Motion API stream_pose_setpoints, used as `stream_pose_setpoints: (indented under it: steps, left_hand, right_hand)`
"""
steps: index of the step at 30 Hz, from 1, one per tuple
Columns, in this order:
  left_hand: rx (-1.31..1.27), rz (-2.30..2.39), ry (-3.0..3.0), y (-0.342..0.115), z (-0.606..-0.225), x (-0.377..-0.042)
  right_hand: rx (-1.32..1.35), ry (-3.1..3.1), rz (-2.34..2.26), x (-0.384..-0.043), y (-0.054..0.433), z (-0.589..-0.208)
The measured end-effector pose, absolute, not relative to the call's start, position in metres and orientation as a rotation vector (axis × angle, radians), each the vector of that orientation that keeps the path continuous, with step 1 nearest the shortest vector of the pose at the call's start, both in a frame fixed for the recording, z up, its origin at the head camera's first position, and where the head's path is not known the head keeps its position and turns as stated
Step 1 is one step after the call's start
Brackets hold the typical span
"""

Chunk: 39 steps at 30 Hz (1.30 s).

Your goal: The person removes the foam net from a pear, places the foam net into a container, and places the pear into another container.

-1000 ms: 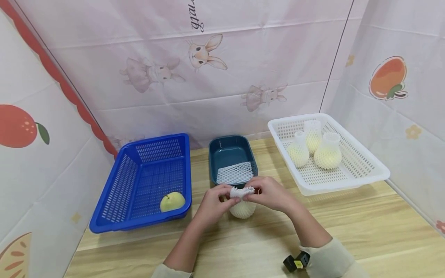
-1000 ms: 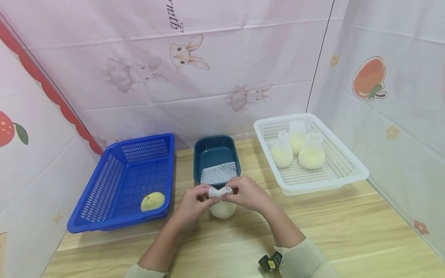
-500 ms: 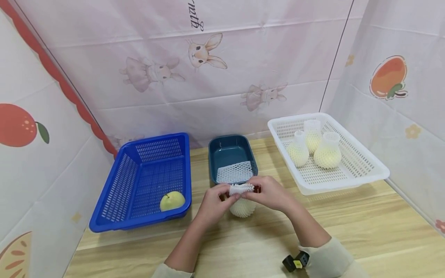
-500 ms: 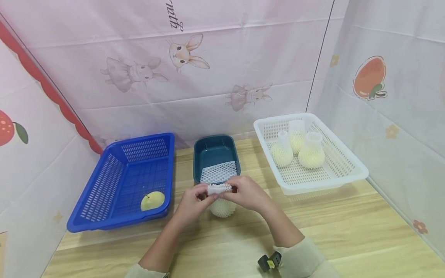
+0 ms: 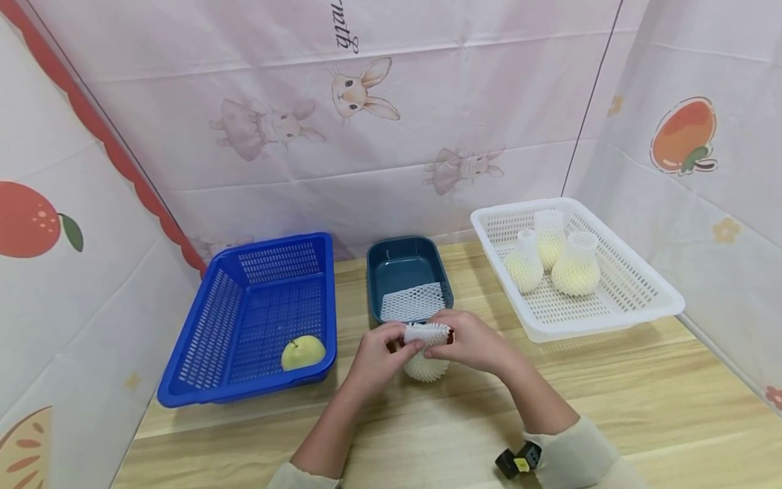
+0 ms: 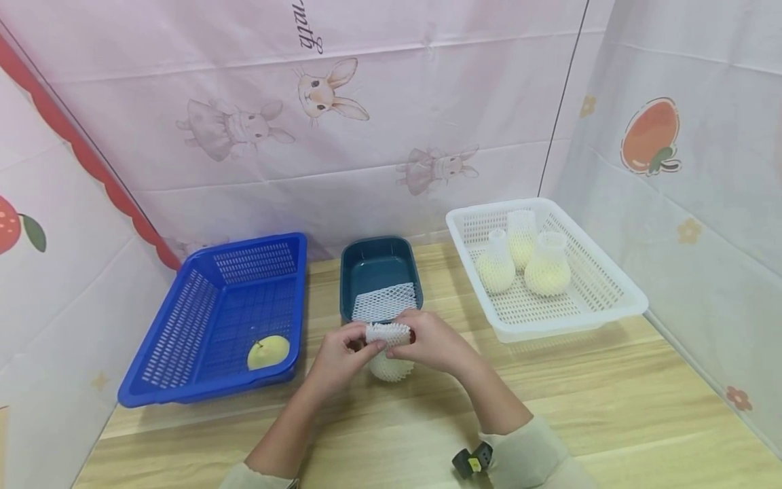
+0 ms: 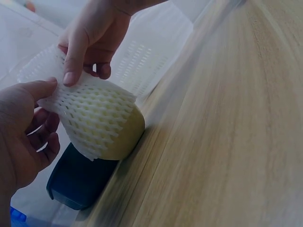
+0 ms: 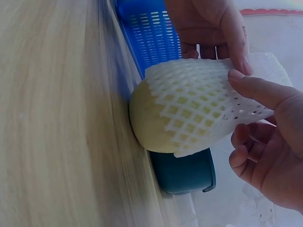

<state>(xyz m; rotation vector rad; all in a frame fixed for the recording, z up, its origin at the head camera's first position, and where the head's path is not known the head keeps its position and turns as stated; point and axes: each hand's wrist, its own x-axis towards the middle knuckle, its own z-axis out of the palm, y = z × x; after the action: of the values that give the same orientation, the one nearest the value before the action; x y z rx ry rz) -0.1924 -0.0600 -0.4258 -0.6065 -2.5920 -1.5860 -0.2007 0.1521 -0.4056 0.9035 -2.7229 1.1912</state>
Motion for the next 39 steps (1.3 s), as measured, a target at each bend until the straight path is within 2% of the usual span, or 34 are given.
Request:
stream_pose_setpoints:
  steps: [11,26,39]
  left_hand:
    - [-0.607,-1.654,-2.573,-0.0622,-0.4233,-0.1932]
    - [-0.721,-1.46,-2.702,-0.0653,-0.4306,-0.1975]
    - [-0.654,-1.53,-2.655,-0.064,-0.4288,-0.196]
  right_hand:
    - [0.958,-2.611,1.153,-0.2001,0.1502,-0.4059]
    - [0.881,-2.645,1.181,-0.1977,0.1522,-0.401]
    - [0.804,-2.698,1.281,-0.197,0.1539,-0.3994]
